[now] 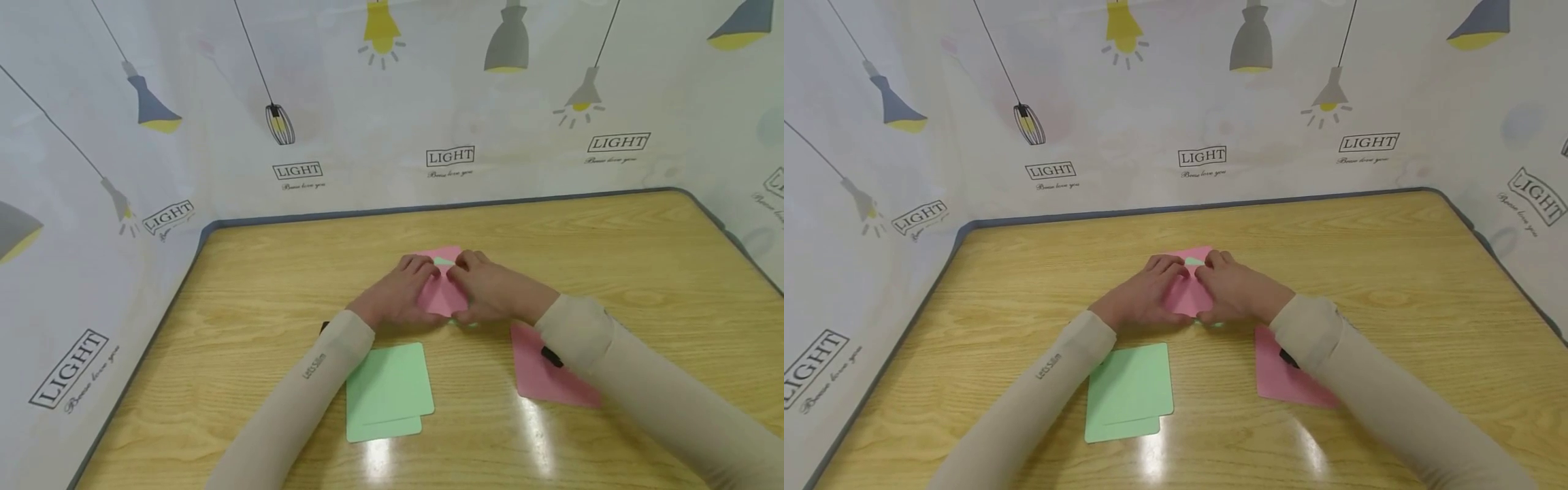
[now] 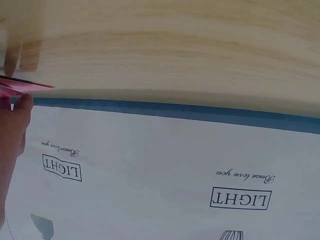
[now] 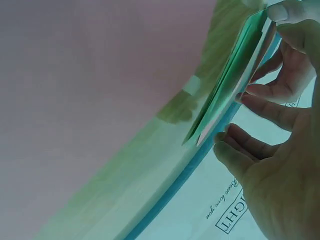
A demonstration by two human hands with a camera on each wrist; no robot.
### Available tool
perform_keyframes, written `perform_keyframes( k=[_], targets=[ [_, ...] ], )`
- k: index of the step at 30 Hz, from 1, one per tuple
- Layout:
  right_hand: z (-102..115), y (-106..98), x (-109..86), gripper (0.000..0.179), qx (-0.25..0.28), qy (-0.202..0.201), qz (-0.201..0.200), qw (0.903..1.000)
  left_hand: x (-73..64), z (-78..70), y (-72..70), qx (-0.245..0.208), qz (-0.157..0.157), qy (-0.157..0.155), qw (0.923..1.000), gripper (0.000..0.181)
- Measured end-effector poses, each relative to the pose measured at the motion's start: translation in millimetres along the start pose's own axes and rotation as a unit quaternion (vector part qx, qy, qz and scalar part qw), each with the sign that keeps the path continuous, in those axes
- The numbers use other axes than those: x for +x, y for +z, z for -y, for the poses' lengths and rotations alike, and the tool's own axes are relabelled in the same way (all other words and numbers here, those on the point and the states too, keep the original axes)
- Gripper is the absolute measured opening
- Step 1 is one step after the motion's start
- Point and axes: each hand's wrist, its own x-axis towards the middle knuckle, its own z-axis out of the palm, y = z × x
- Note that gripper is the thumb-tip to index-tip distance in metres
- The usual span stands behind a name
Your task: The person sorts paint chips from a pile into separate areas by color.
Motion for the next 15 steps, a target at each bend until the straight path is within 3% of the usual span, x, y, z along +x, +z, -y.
perform_keyframes(
  k=[6,11,15],
  targets=[
    [-2,-5,-16.9,0.072,0.013,-0.021,-0.013,0.9996,0.0,-14.4,-4.3,-0.027,-0.019,0.017,0.9993,0.072],
    [-9,-11,-48.1,0.064,0.053,-0.012,-0.012,0.9984,-0.9,-38.3,-10.6,-0.041,-0.001,0.039,0.9984,0.069],
    [-15,-18,-77.1,0.064,0.082,-0.001,-0.001,0.9967,1.4,-60.0,-12.8,-0.015,0.022,0.066,0.9975,0.066]
  ],
)
